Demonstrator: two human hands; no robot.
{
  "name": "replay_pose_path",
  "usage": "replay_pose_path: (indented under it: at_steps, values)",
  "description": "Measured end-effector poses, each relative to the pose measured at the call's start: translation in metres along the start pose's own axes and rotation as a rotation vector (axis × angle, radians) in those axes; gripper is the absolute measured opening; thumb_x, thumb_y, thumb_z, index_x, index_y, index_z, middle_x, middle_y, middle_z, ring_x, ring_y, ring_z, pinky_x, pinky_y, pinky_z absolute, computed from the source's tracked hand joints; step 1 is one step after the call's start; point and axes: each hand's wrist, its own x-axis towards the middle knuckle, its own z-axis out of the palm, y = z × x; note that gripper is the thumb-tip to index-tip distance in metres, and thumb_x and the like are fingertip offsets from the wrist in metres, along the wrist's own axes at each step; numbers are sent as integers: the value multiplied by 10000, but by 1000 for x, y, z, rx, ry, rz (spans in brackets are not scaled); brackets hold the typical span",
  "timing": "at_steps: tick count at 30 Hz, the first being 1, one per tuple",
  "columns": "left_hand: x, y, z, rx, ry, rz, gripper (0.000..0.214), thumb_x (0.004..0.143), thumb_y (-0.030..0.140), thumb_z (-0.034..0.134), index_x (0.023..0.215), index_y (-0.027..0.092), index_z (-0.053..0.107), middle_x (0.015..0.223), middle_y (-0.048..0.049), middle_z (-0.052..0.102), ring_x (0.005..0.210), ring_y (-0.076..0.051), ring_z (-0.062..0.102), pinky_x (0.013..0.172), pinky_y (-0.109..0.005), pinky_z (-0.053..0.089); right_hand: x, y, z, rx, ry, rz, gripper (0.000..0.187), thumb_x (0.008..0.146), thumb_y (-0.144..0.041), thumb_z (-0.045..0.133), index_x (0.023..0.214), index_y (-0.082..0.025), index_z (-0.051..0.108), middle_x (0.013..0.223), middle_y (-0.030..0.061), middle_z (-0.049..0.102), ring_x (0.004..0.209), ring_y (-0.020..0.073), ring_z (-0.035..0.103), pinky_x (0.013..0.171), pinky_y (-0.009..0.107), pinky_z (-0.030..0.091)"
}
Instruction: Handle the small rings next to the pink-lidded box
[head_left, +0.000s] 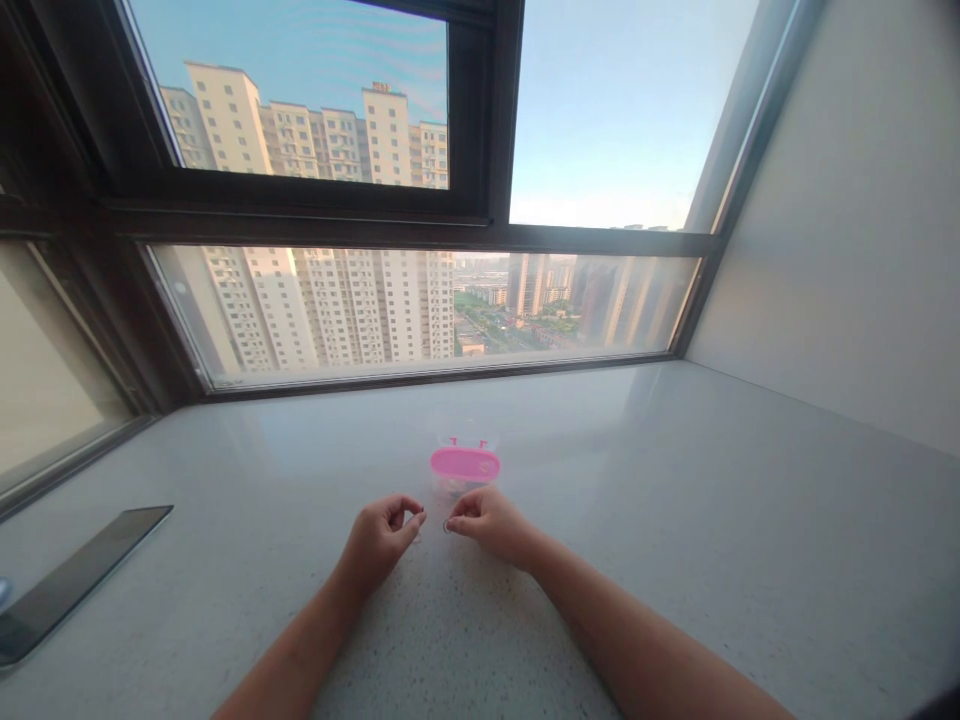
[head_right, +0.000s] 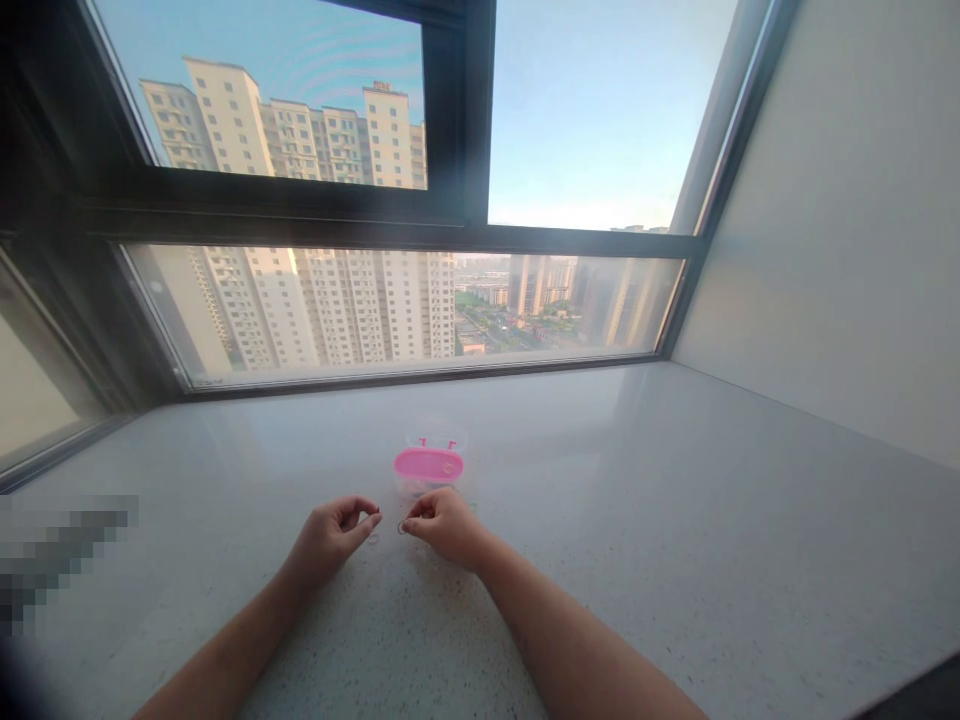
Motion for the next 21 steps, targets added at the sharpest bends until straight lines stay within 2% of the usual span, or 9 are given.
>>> replay_pose_path:
  at_steps: [21]
  values:
    - [1, -3, 0, -14, -26, 11, 233, 705, 338, 517, 718, 132, 624, 482, 77, 237, 458, -79, 249, 454, -189, 191, -2, -5, 0, -30, 0, 22, 137, 654, -234, 614, 656, -101, 645, 451, -57, 352, 437, 58, 264, 411, 203, 170]
